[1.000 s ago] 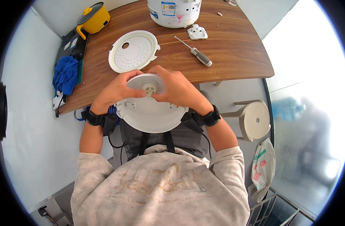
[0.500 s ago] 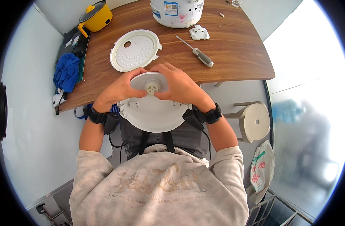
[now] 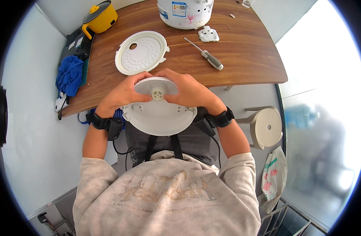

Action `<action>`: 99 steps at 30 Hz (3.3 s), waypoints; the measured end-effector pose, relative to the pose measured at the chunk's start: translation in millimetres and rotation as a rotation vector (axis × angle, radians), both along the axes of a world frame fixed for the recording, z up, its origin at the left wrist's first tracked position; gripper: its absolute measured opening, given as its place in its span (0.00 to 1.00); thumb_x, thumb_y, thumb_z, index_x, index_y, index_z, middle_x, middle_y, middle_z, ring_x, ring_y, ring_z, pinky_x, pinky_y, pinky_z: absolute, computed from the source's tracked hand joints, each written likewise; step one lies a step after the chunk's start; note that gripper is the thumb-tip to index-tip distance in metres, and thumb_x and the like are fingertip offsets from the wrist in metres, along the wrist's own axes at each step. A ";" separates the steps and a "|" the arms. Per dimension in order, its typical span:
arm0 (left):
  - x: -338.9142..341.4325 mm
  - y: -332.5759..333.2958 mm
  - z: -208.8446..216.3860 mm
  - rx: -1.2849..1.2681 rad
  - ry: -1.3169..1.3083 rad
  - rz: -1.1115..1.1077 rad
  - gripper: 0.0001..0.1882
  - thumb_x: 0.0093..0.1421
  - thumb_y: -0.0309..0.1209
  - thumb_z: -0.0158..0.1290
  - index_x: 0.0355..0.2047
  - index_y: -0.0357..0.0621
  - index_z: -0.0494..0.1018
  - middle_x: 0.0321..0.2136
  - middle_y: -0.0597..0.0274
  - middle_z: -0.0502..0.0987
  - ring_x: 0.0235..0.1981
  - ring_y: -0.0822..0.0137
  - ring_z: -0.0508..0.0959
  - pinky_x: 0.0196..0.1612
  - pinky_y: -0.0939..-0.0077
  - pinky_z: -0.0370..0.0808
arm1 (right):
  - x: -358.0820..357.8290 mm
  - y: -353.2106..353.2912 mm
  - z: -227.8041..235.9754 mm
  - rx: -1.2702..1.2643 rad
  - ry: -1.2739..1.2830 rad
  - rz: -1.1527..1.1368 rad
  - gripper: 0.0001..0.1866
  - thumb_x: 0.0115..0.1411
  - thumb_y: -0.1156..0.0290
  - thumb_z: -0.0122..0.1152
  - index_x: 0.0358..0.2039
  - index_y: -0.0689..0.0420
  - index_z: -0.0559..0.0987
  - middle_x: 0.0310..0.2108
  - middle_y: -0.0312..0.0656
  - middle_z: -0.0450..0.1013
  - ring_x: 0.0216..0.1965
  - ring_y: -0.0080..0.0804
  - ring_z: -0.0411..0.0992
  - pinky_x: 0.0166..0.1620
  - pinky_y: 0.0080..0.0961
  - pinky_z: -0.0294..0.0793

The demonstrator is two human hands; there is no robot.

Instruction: The person assembles a white plastic lid by inserting a small circular component into a central hole and aligning it with a perforated cover. They then place the assembled lid onto a rice cooker and use a screwdriver to tighten a screw on the cooker's hinge.

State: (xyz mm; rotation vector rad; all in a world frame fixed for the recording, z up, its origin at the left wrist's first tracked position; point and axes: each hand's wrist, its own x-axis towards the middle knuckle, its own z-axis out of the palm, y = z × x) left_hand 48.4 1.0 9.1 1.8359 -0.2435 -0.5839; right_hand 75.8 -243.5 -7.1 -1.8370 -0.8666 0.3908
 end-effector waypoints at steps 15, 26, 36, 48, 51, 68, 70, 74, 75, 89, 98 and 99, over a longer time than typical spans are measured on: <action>-2.8 -2.4 4.6 -0.007 0.005 0.025 0.24 0.54 0.29 0.63 0.52 0.38 0.74 0.43 0.64 0.79 0.44 0.74 0.77 0.51 0.77 0.73 | -4.8 5.1 3.7 -0.002 0.002 -0.104 0.26 0.51 0.73 0.65 0.53 0.59 0.75 0.42 0.48 0.81 0.43 0.40 0.81 0.49 0.32 0.78; -3.8 -5.1 3.0 0.089 -0.120 0.083 0.19 0.54 0.29 0.62 0.46 0.36 0.77 0.36 0.63 0.81 0.37 0.74 0.78 0.42 0.78 0.76 | -7.7 7.9 5.8 0.003 0.012 -0.125 0.23 0.53 0.74 0.63 0.52 0.59 0.76 0.42 0.47 0.81 0.43 0.38 0.81 0.48 0.31 0.77; -0.7 0.7 -7.0 0.048 -0.107 0.092 0.16 0.57 0.31 0.62 0.44 0.36 0.78 0.33 0.64 0.81 0.34 0.75 0.78 0.40 0.78 0.75 | -4.0 9.5 0.1 0.019 0.042 -0.129 0.21 0.55 0.72 0.64 0.51 0.60 0.79 0.40 0.46 0.81 0.41 0.36 0.80 0.46 0.30 0.77; -2.8 -6.4 -0.2 0.115 -0.081 0.104 0.13 0.60 0.32 0.62 0.42 0.37 0.79 0.34 0.68 0.80 0.36 0.78 0.76 0.43 0.79 0.74 | -6.9 10.2 -2.2 -0.032 -0.064 -0.187 0.20 0.55 0.71 0.65 0.50 0.59 0.80 0.37 0.48 0.81 0.36 0.40 0.80 0.43 0.30 0.77; -2.1 -3.4 -0.5 0.054 0.025 0.125 0.13 0.60 0.31 0.62 0.43 0.37 0.79 0.36 0.67 0.80 0.38 0.78 0.77 0.44 0.78 0.74 | -3.3 6.2 -2.4 -0.024 -0.001 -0.132 0.24 0.55 0.71 0.65 0.53 0.58 0.79 0.41 0.47 0.81 0.40 0.39 0.81 0.46 0.30 0.78; -1.7 0.8 -1.1 0.039 -0.003 0.035 0.23 0.51 0.26 0.64 0.49 0.38 0.76 0.40 0.65 0.80 0.42 0.75 0.78 0.49 0.77 0.74 | -4.4 3.2 -0.3 -0.017 0.025 -0.047 0.30 0.51 0.74 0.67 0.57 0.58 0.74 0.46 0.45 0.79 0.47 0.38 0.79 0.52 0.31 0.76; -1.9 0.5 -0.3 0.044 0.004 0.043 0.23 0.51 0.26 0.64 0.49 0.38 0.75 0.41 0.65 0.80 0.42 0.75 0.77 0.49 0.77 0.74 | -3.0 3.1 -0.3 -0.038 0.047 -0.050 0.30 0.51 0.74 0.67 0.57 0.58 0.74 0.46 0.45 0.79 0.48 0.37 0.78 0.52 0.31 0.76; 1.0 3.7 -3.8 0.023 0.028 0.020 0.24 0.51 0.26 0.65 0.49 0.39 0.75 0.42 0.65 0.79 0.44 0.74 0.77 0.52 0.76 0.73 | 1.1 3.7 -9.3 0.008 0.080 -0.028 0.30 0.51 0.75 0.67 0.57 0.58 0.75 0.48 0.46 0.79 0.49 0.35 0.77 0.55 0.30 0.74; 1.5 4.4 -6.0 0.018 0.031 0.005 0.24 0.51 0.26 0.65 0.50 0.39 0.75 0.42 0.65 0.79 0.44 0.73 0.77 0.52 0.76 0.72 | 2.2 2.4 -11.3 0.010 0.084 -0.012 0.30 0.51 0.75 0.67 0.57 0.58 0.74 0.48 0.46 0.79 0.49 0.35 0.77 0.55 0.31 0.74; -2.6 1.9 -4.9 0.026 0.023 -0.012 0.27 0.48 0.26 0.66 0.50 0.41 0.72 0.43 0.65 0.77 0.45 0.72 0.76 0.52 0.75 0.72 | -1.4 2.8 -10.5 -0.013 0.048 0.011 0.31 0.50 0.75 0.68 0.56 0.58 0.72 0.49 0.47 0.78 0.50 0.40 0.77 0.55 0.33 0.74; -3.1 -2.0 -7.8 0.059 -0.037 0.011 0.25 0.48 0.23 0.64 0.48 0.42 0.72 0.41 0.65 0.77 0.44 0.72 0.75 0.50 0.75 0.73 | -7.1 8.3 -9.2 0.027 0.044 -0.038 0.30 0.47 0.78 0.68 0.53 0.57 0.72 0.45 0.52 0.79 0.47 0.50 0.78 0.50 0.38 0.76; -3.3 -2.4 -7.7 0.065 -0.040 0.015 0.25 0.48 0.23 0.63 0.48 0.42 0.72 0.40 0.65 0.77 0.44 0.72 0.76 0.50 0.75 0.73 | -7.4 9.2 -9.2 0.027 0.035 -0.044 0.30 0.47 0.78 0.67 0.53 0.58 0.72 0.45 0.52 0.79 0.47 0.50 0.78 0.50 0.38 0.76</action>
